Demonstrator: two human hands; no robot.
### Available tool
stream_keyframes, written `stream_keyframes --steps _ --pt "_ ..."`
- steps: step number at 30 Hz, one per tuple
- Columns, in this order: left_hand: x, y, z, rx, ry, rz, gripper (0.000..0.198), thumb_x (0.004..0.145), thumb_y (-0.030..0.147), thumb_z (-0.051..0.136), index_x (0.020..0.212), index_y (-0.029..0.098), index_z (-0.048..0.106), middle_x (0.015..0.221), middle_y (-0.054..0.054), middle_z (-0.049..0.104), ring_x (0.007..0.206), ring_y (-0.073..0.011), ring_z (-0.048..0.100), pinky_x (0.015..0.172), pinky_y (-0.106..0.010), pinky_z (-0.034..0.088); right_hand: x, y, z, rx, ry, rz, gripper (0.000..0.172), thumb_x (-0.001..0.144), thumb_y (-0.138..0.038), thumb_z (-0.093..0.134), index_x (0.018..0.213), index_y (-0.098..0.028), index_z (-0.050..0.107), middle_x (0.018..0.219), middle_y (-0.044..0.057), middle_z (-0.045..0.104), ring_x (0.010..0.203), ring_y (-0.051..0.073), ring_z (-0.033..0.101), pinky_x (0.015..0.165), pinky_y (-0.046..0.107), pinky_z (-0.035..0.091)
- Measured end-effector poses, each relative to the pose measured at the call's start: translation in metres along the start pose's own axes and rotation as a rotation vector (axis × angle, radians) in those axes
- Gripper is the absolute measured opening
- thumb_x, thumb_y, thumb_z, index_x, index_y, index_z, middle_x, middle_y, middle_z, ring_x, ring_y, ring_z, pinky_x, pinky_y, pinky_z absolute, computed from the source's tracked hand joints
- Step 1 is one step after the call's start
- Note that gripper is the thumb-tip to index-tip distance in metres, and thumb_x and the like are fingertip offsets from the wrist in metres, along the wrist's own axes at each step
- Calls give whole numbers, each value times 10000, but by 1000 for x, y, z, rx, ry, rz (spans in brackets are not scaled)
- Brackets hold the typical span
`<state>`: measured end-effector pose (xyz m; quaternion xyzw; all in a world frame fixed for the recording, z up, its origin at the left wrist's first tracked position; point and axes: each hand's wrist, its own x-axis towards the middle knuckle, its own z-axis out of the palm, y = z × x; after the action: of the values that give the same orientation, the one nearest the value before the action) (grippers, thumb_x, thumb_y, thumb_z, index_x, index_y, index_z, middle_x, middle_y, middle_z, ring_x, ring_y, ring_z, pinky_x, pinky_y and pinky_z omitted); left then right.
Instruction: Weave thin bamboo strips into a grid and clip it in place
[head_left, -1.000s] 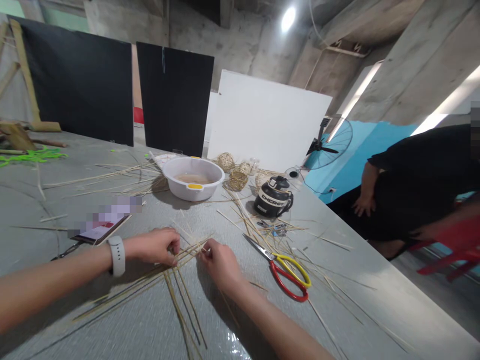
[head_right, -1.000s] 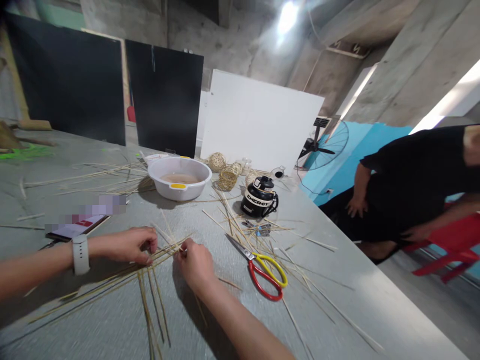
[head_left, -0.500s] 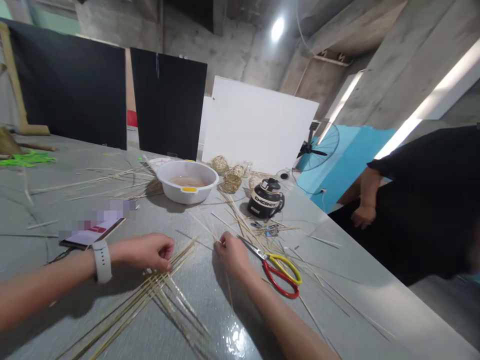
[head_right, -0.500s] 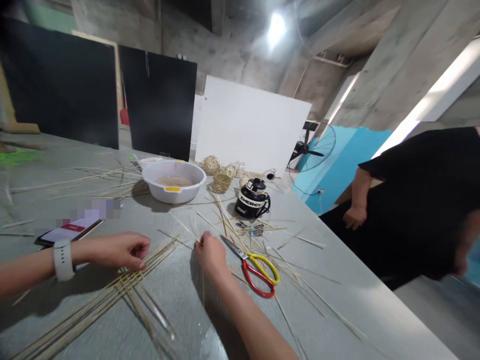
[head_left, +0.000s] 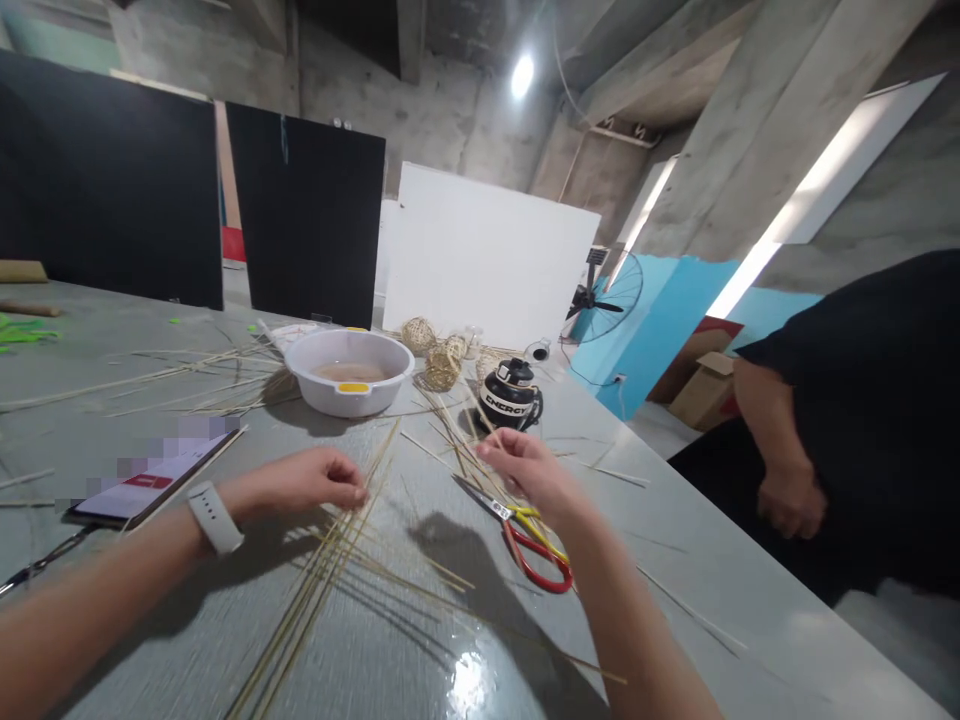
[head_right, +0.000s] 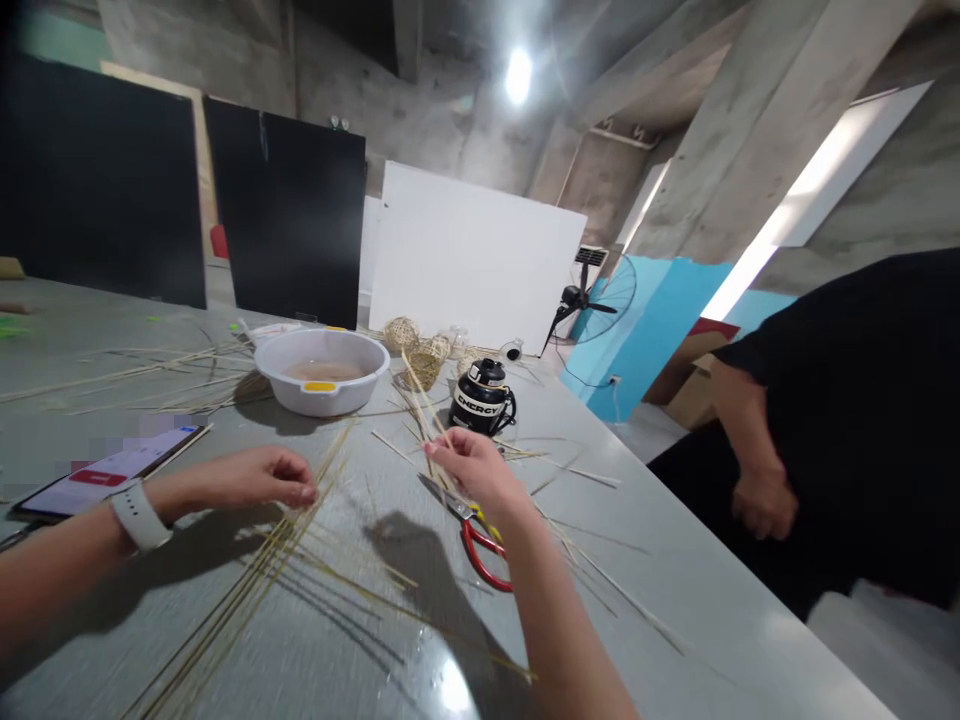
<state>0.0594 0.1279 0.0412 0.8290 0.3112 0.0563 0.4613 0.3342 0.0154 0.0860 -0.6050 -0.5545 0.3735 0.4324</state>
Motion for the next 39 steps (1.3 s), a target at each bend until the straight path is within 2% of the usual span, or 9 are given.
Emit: stream_keyframes --steps 4,10,12,14,17,20,24,29,39 --pt "9 5 -2 -21 75 19 396 766 548 557 657 169 593 619 2 575 587 -148 496 567 -249 352 -20 -24 -34 29 134 -39 410 690 -517 731 651 -208 464 496 -107 319 399 48 243 375 189 143" --pt "12 8 -5 -81 258 37 378 780 544 548 721 171 541 659 -2 572 642 -165 554 621 -269 427 -59 -54 -57 -51 621 -225 334 694 -501 748 744 -215 584 483 -90 338 388 61 264 345 185 172" --pt "12 8 -3 -114 303 38 379 783 548 542 737 172 536 680 -1 567 660 -166 565 640 -277 444 -68 -58 -57 -41 699 -260 328 688 -500 756 750 -223 592 480 -86 351 380 62 270 335 187 177" --pt "13 6 0 -158 332 38 379 783 552 536 744 175 528 693 2 562 668 -162 569 645 -279 455 -72 -60 -54 12 637 -269 325 682 -499 762 743 -229 591 469 -88 345 368 60 260 331 192 162" --pt "16 3 5 -239 335 32 372 762 547 553 745 177 518 702 8 562 652 -147 570 643 -279 471 -68 -58 -39 107 448 -235 323 688 -499 754 730 -230 578 458 -100 311 355 53 225 342 200 126" --pt "16 0 7 -316 323 19 364 739 531 580 760 174 513 716 6 573 651 -139 581 663 -287 484 -52 -52 -13 159 220 -143 344 684 -498 747 711 -216 551 469 -103 327 364 44 221 358 199 117" --pt "12 1 3 -379 311 14 353 748 508 596 802 177 486 734 4 581 658 -130 581 681 -295 483 -26 -33 22 256 25 -30 324 720 -464 712 716 -208 514 454 -117 328 373 41 211 366 196 127" --pt "5 6 -2 -376 309 56 330 754 470 629 823 171 508 742 8 579 664 -129 541 629 -259 419 -10 -13 38 365 -25 57 324 711 -428 718 706 -201 487 483 -118 369 357 27 206 358 198 110" --pt "8 4 0 -444 263 92 276 746 411 682 773 152 588 724 29 560 669 -120 495 647 -254 372 -7 -5 50 378 -70 125 278 702 -358 722 713 -188 502 539 -107 388 375 19 195 357 201 100"
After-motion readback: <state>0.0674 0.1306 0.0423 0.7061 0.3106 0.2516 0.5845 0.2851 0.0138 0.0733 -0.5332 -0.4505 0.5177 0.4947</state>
